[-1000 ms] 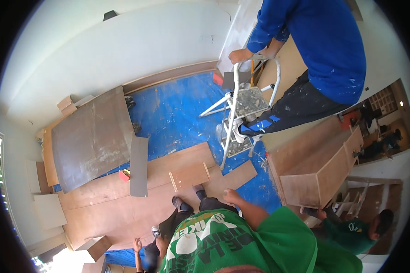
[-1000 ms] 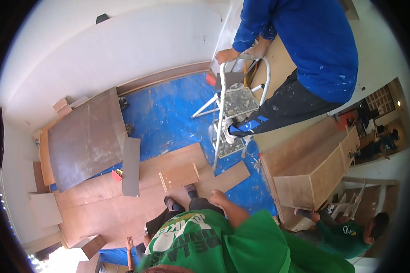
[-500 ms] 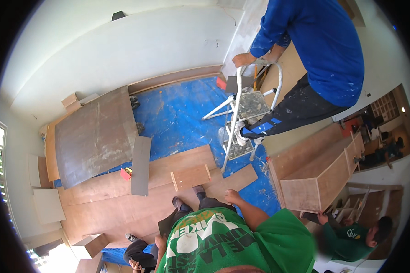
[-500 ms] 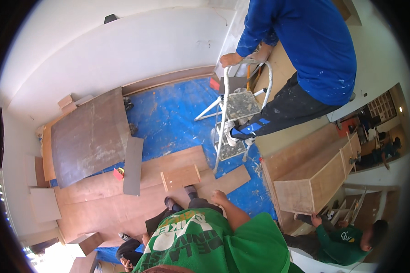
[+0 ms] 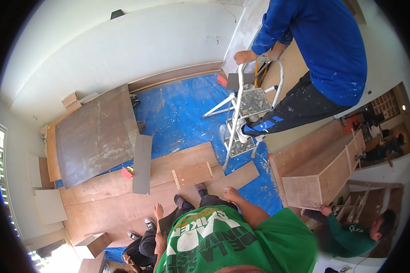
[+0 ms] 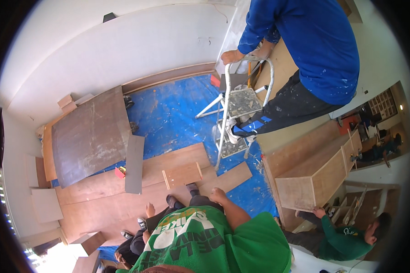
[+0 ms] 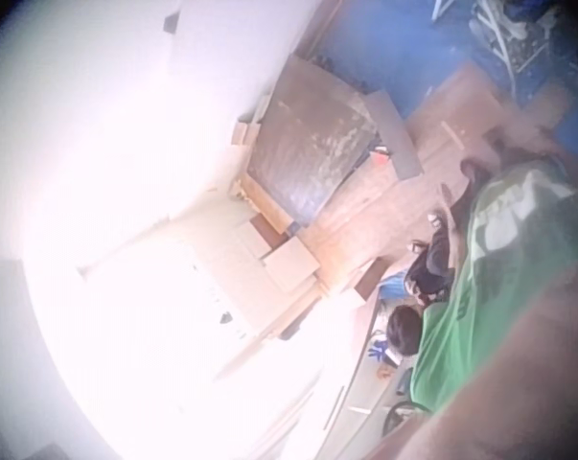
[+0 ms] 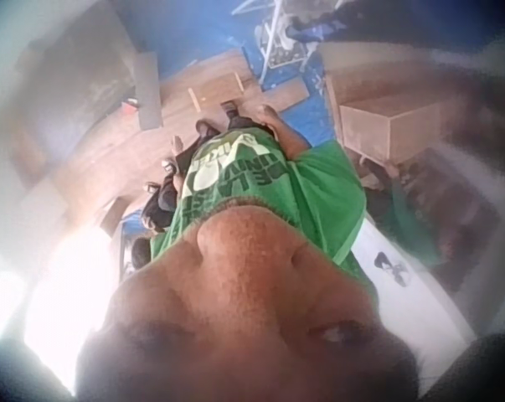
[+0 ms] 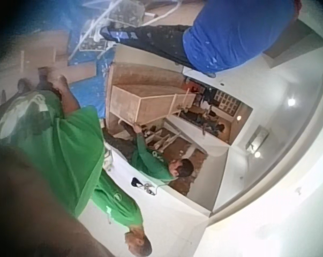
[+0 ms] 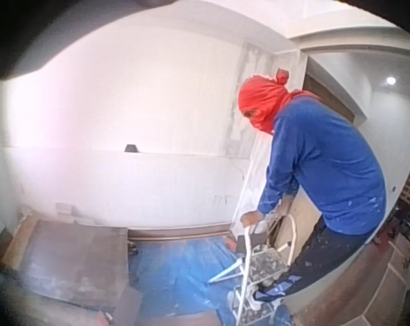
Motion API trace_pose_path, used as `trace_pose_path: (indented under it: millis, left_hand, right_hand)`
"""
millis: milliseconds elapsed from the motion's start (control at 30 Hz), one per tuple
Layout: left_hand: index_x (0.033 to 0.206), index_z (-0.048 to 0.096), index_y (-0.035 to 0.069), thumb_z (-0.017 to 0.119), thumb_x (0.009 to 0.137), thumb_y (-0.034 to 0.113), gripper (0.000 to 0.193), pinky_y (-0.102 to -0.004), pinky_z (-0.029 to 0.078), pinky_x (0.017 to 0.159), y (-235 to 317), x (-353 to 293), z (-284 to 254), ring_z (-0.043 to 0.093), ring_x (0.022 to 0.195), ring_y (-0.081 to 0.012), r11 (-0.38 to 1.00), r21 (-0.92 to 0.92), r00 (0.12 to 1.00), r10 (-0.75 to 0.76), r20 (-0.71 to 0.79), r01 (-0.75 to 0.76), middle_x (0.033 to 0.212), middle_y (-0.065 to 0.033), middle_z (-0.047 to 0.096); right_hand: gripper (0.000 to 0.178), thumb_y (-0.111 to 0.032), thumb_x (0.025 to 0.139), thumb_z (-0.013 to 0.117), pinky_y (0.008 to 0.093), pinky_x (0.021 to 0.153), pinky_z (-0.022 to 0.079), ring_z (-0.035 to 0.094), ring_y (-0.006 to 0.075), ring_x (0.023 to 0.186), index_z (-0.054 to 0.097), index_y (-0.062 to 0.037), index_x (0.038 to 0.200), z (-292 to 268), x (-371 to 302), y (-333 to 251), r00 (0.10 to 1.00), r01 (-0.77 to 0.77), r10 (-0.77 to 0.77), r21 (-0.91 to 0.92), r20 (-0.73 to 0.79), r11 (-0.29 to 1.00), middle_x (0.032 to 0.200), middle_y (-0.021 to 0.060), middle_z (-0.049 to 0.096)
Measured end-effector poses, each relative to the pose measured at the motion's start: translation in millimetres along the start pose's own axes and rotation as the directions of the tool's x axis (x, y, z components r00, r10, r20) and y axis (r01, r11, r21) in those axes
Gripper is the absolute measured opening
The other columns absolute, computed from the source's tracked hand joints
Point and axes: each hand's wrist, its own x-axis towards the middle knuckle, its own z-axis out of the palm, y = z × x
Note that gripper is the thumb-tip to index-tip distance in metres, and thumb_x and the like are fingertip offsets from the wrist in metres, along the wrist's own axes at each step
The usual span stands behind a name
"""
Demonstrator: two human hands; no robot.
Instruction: The person handles white cabinet doors and wooden frames, aligning them and moving them around the room. They also pick up and place down various wooden panels and components while other workers assemble nearby.
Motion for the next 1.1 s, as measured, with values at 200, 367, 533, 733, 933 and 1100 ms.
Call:
trace_pose_path:
  millis: [200,367,533,733,933,1100]
  left_hand:
    - [0.094,0.066,0.0,0.063,0.079,0.024,0.029,-0.0468,0.05,0.074,-5.3,9.2,-5.7,0.064,0.084,-0.0405,0.995,0.093,1.0,-0.026,-0.015,0.027,0.086,-0.0247,0.065]
    - [0.095,0.065,-0.001,0.063,0.079,0.024,0.029,-0.0467,0.05,0.075,-6.6,12.7,-2.2,0.064,0.085,-0.0407,0.993,0.12,1.0,-0.018,-0.024,0.021,0.087,-0.0249,0.065]
    - [0.095,0.065,-0.002,0.063,0.08,0.024,0.03,-0.0465,0.051,0.076,-1.9,8.0,-7.4,0.063,0.086,-0.041,0.992,0.12,0.997,0.051,-0.058,-0.044,0.088,-0.0255,0.065]
    - [0.093,0.064,-0.004,0.064,0.079,0.034,0.04,-0.0494,0.049,0.076,-14.0,11.9,-6.0,0.064,0.085,-0.0396,0.978,0.136,0.987,-0.158,-0.023,0.159,0.086,-0.0258,0.065]
    - [0.086,0.063,-0.006,0.066,0.08,0.034,0.041,-0.0478,0.05,0.073,9.2,5.0,-4.5,0.064,0.082,-0.0407,0.958,0.262,0.993,-0.114,-0.01,0.112,0.083,-0.0271,0.064]
    - [0.096,0.065,0.0,0.065,0.079,0.036,0.04,-0.0488,0.05,0.078,-29.1,23.4,14.5,0.064,0.088,-0.0401,0.983,0.138,0.992,-0.123,-0.011,0.123,0.089,-0.0252,0.065]
  right_hand:
    - [0.022,-0.019,0.076,0.054,0.0411,0.064,0.051,0.064,0.0356,0.071,0.06,-0.0011,0.088,-18.8,-9.2,-40.9,0.994,-0.033,0.033,-0.002,0.106,0.999,0.083,0.0225,0.064]
    - [0.027,-0.019,0.079,0.053,0.0363,0.055,0.053,0.063,0.0267,0.05,0.06,-0.0019,0.099,-4.0,10.5,-20.0,0.996,0.083,-0.082,-0.078,0.018,0.993,0.072,0.0172,0.065]
    - [0.036,-0.02,0.078,0.054,0.0372,0.057,0.053,0.064,0.0279,0.054,0.059,-0.0006,0.108,-4.2,7.8,-29.3,0.995,0.031,-0.03,-0.011,0.097,0.999,0.076,0.0196,0.066]
    - [0.033,-0.022,0.075,0.055,0.0372,0.061,0.052,0.064,0.0276,0.055,0.064,-0.0007,0.098,-1.0,-1.8,-41.9,0.998,0.036,-0.038,0.04,0.054,0.999,0.071,0.0185,0.066]
    - [0.021,-0.021,0.071,0.056,0.0393,0.06,0.051,0.064,0.0312,0.059,0.063,-0.0026,0.079,-2.4,-0.7,-20.5,0.991,0.08,-0.072,-0.067,0.112,0.995,0.064,0.0169,0.063]
    - [0.028,-0.022,0.067,0.058,0.0412,0.07,0.051,0.066,0.0336,0.076,0.065,-0.0019,0.085,8.8,5.2,-23.6,0.995,0.062,-0.056,-0.069,0.081,0.996,0.08,0.0211,0.066]
